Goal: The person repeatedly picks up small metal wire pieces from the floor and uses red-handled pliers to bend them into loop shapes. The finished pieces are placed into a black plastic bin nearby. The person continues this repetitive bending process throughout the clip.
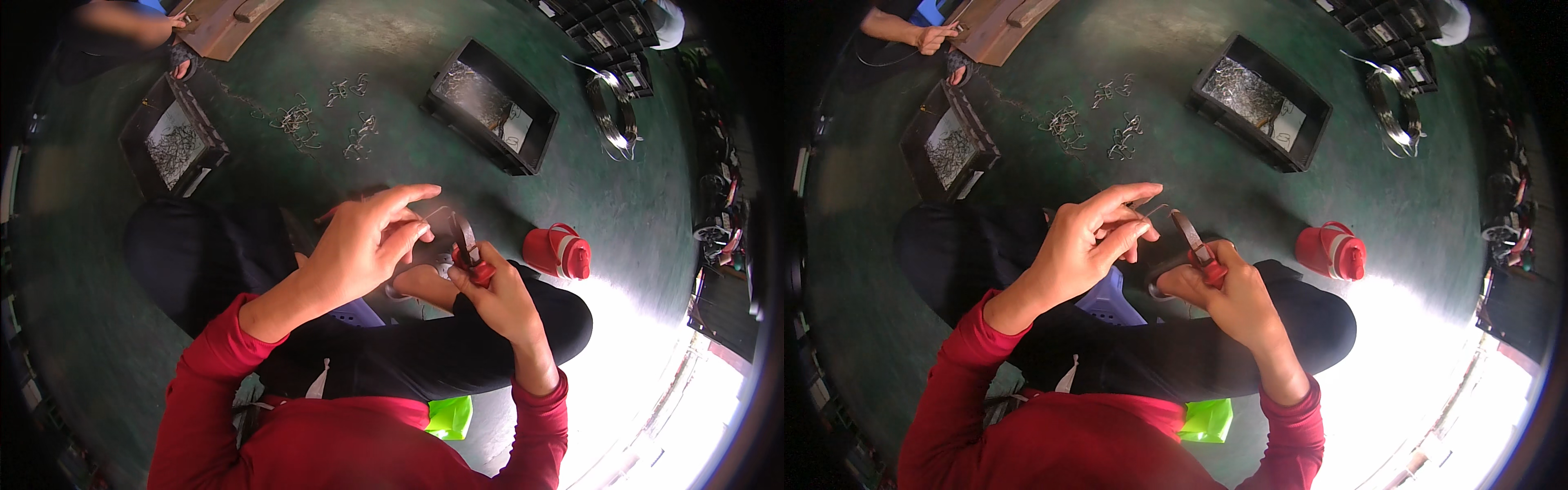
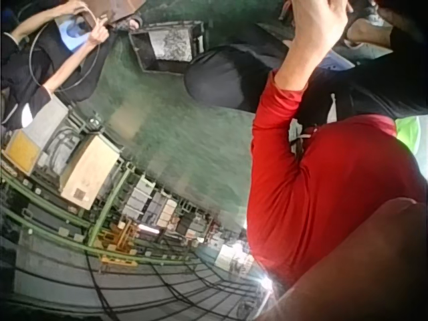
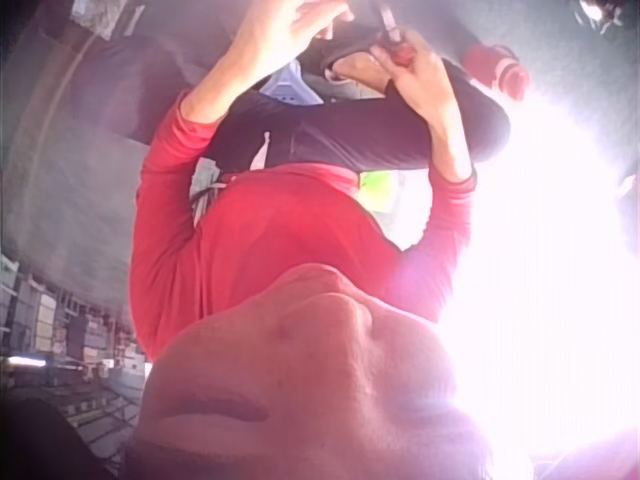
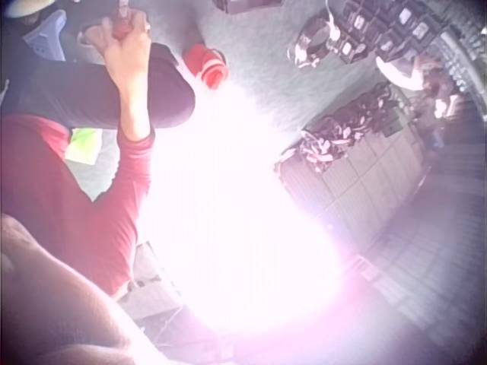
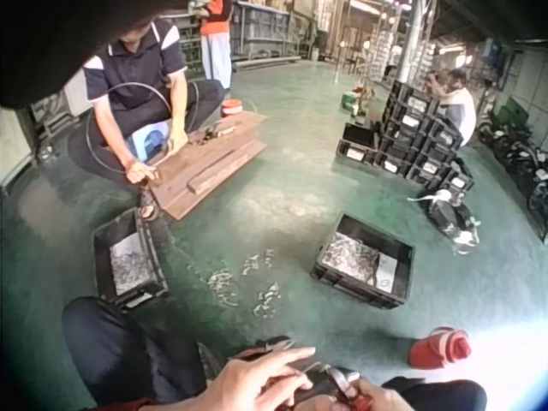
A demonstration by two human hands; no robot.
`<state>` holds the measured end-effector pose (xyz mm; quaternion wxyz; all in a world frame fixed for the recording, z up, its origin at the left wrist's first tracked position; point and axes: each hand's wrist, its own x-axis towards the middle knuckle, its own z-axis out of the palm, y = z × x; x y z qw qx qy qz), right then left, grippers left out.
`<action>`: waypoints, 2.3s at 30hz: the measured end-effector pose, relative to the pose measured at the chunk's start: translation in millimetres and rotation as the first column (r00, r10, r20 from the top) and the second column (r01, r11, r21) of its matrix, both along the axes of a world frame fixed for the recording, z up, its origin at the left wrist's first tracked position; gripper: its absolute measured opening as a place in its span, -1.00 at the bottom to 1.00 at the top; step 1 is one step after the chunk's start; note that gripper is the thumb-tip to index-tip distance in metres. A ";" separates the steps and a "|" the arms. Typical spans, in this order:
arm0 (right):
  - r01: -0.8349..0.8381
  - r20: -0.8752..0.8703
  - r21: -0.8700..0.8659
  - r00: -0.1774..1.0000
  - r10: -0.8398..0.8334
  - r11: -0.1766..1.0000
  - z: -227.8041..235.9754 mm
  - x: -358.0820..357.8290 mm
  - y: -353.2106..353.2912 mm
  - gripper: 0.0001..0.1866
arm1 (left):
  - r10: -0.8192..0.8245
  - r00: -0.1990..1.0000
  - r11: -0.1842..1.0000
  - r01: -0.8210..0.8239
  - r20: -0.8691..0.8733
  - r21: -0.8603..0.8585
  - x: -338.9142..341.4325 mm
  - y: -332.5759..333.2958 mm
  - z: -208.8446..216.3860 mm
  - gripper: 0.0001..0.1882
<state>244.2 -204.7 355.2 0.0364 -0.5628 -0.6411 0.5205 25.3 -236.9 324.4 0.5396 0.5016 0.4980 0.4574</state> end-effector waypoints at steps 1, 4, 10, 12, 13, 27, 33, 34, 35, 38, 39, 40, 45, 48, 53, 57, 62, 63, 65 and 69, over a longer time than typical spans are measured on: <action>-0.005 0.047 -0.002 0.999 0.006 1.000 2.1 -1.6 0.3 -0.68 | 0.010 0.999 0.999 -0.009 -0.036 0.038 0.7 -0.4 -0.7 -0.61; -0.016 0.087 0.002 0.996 0.016 1.000 6.8 -5.6 0.8 -0.67 | 0.062 0.980 0.980 -0.024 -0.187 0.198 3.0 -1.8 -3.3 -0.61; -0.065 0.169 0.066 0.984 0.053 0.996 4.7 -6.8 2.7 -0.68 | 0.058 0.990 0.974 -0.027 -0.132 0.223 4.2 -0.8 -9.0 -0.63; -0.046 0.188 0.072 0.982 0.032 0.996 3.2 -5.9 2.9 -0.69 | 0.003 0.996 1.000 -0.006 -0.092 -0.028 -7.4 2.9 -10.4 -0.70; -0.054 0.199 0.088 0.979 0.035 0.995 2.6 -5.5 3.2 -0.69 | -0.035 0.992 0.990 0.019 -0.118 -0.141 -12.4 4.9 -11.0 -0.63; -0.063 0.234 0.336 0.972 -0.019 0.940 -8.7 -11.3 -4.9 -0.74 | -0.058 0.997 0.967 0.068 0.050 -0.247 10.8 3.7 -17.3 -0.43; -0.103 0.205 0.568 0.979 -0.019 0.817 -14.1 -11.2 -6.9 -0.75 | -0.027 0.995 0.954 0.054 0.094 -0.294 15.4 2.7 -15.4 -0.41; -0.112 0.212 0.576 0.977 -0.017 0.810 -13.7 -11.2 -7.0 -0.75 | -0.029 0.993 0.952 0.063 0.115 -0.301 15.1 2.7 -14.7 -0.42; -0.119 0.223 0.583 0.975 -0.018 0.804 -13.2 -11.2 -7.0 -0.75 | -0.031 0.991 0.942 0.073 0.133 -0.327 14.6 2.6 -14.3 -0.42; -0.153 0.258 0.626 0.966 -0.018 0.765 -11.4 -11.5 -6.3 -0.74 | -0.049 0.986 0.923 0.104 0.157 -0.371 13.1 2.7 -14.9 -0.42; -0.168 0.270 0.644 0.963 -0.016 0.746 -10.9 -11.3 -5.9 -0.74 | -0.051 0.985 0.925 0.108 0.163 -0.363 12.7 2.8 -15.7 -0.42; -0.174 0.281 0.632 0.960 -0.014 0.755 -10.6 -11.1 -5.3 -0.74 | -0.051 0.987 0.936 0.099 0.149 -0.337 12.7 3.1 -16.9 -0.45; -0.092 0.257 0.402 0.966 -0.016 0.911 -11.9 -6.7 4.3 -0.75 | -0.140 0.990 0.986 0.137 -0.031 -0.091 11.9 7.0 -20.8 -0.60; -0.064 0.282 0.247 0.959 -0.009 0.967 -13.1 0.1 15.5 -0.73 | -0.128 0.983 0.992 0.124 -0.130 -0.038 11.3 11.5 -21.9 -0.65; -0.167 0.491 0.229 0.870 0.035 0.959 -6.5 20.9 29.5 -0.67 | -0.074 0.964 0.997 0.064 -0.257 -0.047 13.9 37.0 -36.6 -0.64; -0.145 0.528 0.231 0.849 0.001 0.962 -3.1 35.5 32.1 -0.68 | -0.032 0.948 0.999 0.036 -0.315 0.006 44.5 119.9 -66.9 -0.57; -0.014 0.488 0.235 0.866 -0.105 0.972 -6.9 48.5 38.9 -0.70 | -0.044 0.866 0.997 0.072 -0.499 0.036 90.9 257.8 -110.9 -0.45; 0.011 0.490 0.216 0.863 -0.118 0.976 -7.9 50.2 41.7 -0.70 | -0.044 0.829 0.998 0.060 -0.558 0.011 93.0 270.8 -124.4 -0.46; 0.062 0.496 0.176 0.856 -0.143 0.982 -8.7 52.5 46.8 -0.71 | 0.031 0.838 0.999 -0.040 -0.545 -0.005 87.2 279.5 -161.2 -0.50; 0.015 0.535 0.080 0.843 -0.055 0.997 -8.8 47.8 57.6 -0.72 | 0.260 0.761 0.942 -0.336 -0.595 -0.018 4.2 245.0 -253.3 -0.70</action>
